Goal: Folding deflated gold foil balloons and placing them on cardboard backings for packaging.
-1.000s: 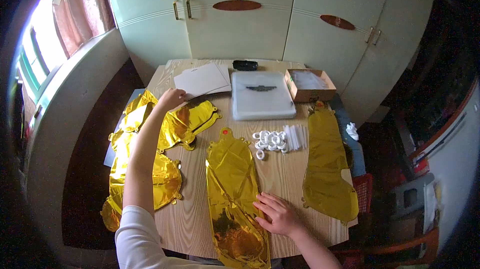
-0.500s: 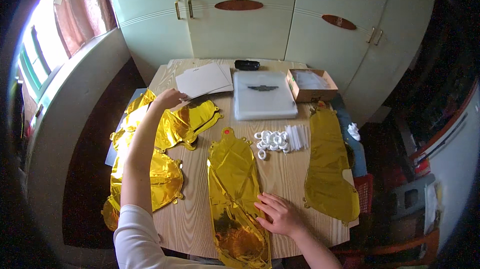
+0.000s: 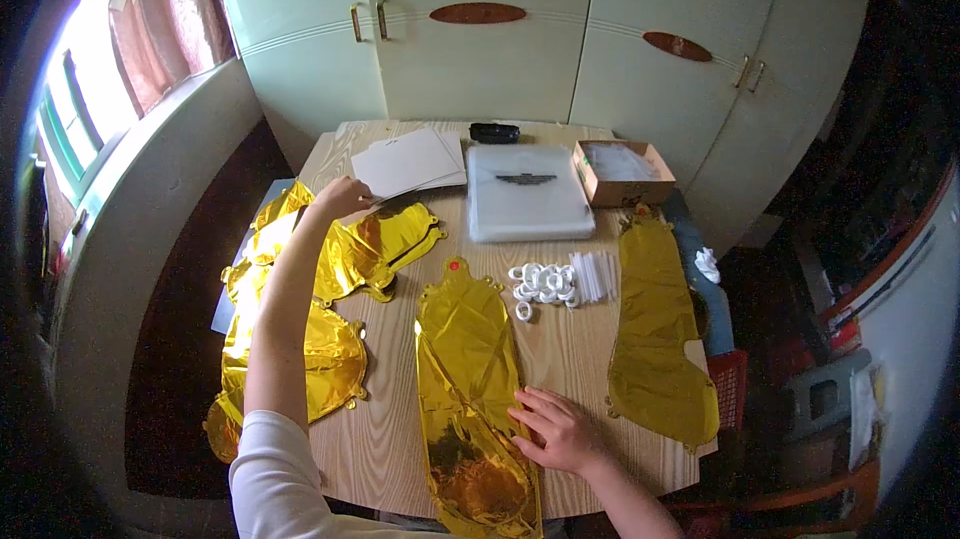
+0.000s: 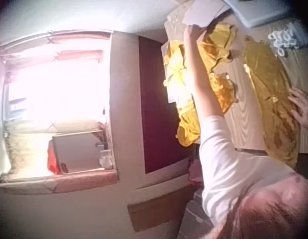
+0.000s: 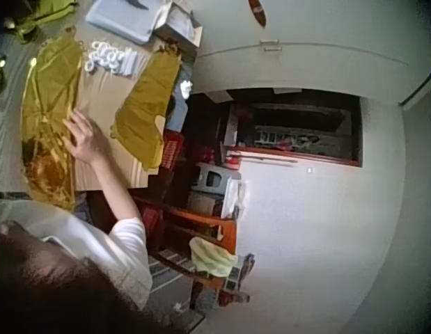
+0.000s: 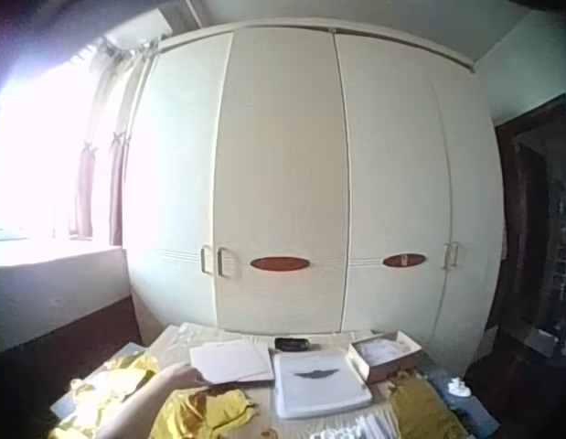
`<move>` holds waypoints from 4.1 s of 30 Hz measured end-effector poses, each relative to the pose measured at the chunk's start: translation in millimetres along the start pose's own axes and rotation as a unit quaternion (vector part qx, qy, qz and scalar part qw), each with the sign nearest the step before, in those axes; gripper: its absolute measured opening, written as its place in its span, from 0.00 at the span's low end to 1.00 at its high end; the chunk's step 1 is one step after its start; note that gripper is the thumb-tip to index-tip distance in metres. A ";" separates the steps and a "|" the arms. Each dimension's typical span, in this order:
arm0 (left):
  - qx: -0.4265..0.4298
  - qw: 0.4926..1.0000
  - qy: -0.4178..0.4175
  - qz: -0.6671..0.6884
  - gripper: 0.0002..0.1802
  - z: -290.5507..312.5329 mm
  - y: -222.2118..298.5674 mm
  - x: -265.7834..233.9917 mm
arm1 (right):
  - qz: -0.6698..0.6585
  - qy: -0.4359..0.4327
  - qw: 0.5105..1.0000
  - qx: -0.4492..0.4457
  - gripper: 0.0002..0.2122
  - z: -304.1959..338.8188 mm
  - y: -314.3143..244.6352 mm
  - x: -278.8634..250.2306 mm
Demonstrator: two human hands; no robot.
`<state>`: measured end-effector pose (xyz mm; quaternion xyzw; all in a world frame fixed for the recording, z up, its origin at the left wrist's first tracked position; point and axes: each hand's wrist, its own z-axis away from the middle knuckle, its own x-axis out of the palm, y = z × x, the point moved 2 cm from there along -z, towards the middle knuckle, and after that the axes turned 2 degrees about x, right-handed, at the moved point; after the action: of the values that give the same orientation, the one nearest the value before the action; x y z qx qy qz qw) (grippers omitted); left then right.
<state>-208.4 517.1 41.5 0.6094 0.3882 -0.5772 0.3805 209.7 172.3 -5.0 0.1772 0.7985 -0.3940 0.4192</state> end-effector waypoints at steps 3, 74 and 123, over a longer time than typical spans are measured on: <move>0.017 0.999 0.022 0.023 0.13 -2.2 -16.0 7.2 | -0.007 0.000 1.000 -0.002 0.16 -1.1 -0.2 0.1; 0.145 0.892 0.405 0.143 0.08 339.1 268.2 4.0 | -0.605 0.031 0.732 0.311 0.09 2.6 -29.7 -48.9; 0.221 0.970 0.009 0.097 0.32 249.3 284.7 41.2 | 0.003 0.050 0.999 0.021 0.11 17.2 7.9 19.5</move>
<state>-49.1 174.7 -6.3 0.7185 0.1933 -0.6035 0.2869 212.2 162.9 -30.4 0.2080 0.8093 -0.4005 0.3760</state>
